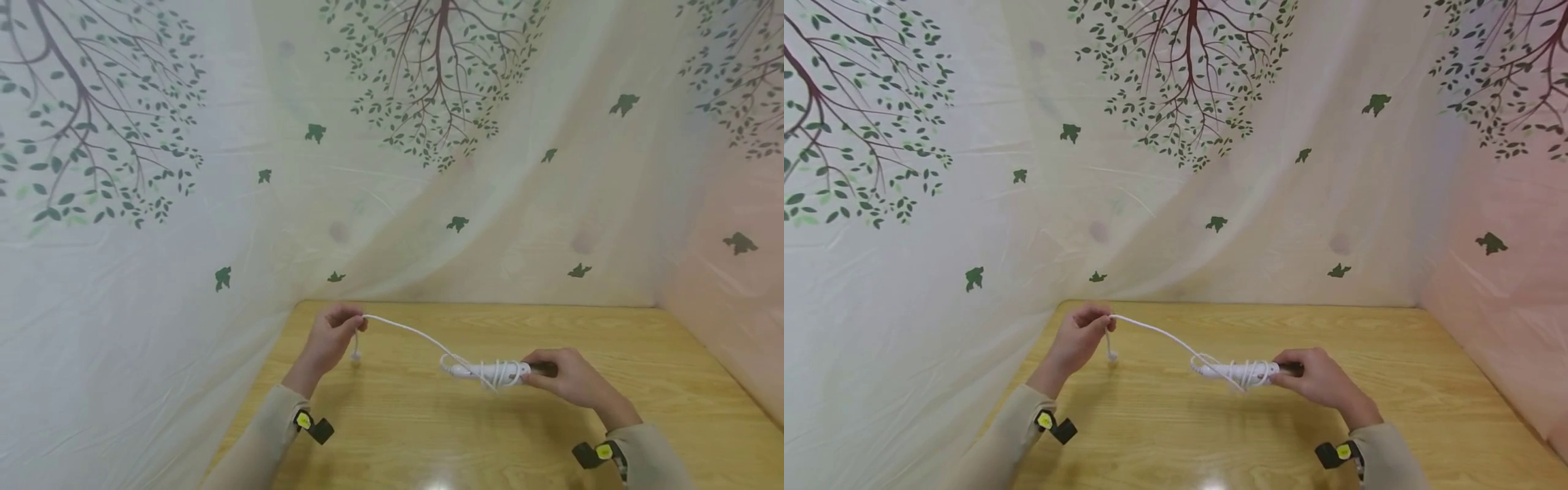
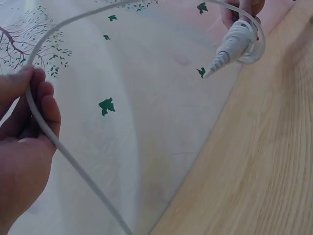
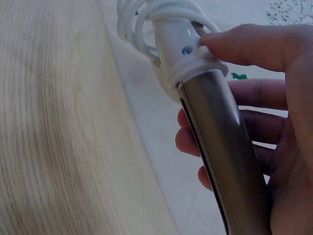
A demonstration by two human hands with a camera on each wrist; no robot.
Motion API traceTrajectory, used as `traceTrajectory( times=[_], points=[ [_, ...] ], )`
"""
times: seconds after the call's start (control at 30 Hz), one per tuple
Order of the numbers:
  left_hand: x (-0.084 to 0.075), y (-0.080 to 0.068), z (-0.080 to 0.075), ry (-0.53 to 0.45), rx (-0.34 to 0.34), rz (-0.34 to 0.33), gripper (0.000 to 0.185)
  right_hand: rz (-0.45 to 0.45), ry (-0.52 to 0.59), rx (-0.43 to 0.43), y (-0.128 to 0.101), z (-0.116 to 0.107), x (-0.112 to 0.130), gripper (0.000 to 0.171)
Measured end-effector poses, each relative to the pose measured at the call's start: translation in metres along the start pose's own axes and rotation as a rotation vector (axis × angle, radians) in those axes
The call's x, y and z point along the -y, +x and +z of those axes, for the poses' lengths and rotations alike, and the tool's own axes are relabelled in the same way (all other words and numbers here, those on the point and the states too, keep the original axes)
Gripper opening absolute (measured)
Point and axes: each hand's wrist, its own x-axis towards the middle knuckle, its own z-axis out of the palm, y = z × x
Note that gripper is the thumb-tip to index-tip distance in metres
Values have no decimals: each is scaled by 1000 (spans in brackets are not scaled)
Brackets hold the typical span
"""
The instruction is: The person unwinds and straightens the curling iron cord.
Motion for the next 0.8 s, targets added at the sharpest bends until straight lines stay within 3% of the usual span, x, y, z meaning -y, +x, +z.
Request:
traceTrajectory(
  times=[0.2,0.4,0.57,0.7,0.8],
  points=[
    [2,-11,-5,42,151,5,28,92,-23,-29,3,-2,-8,28],
    [3,-20,-7,196,201,8,11,157,-36,-58,5,-5,-16,34],
    [4,-31,-3,338,282,-40,14,170,-71,-107,3,-9,-21,34],
    [8,-38,2,408,379,-43,10,158,-86,-145,3,-17,-21,32],
    [15,-43,6,451,416,-61,9,164,-98,-157,5,-22,-21,34]
  ],
)
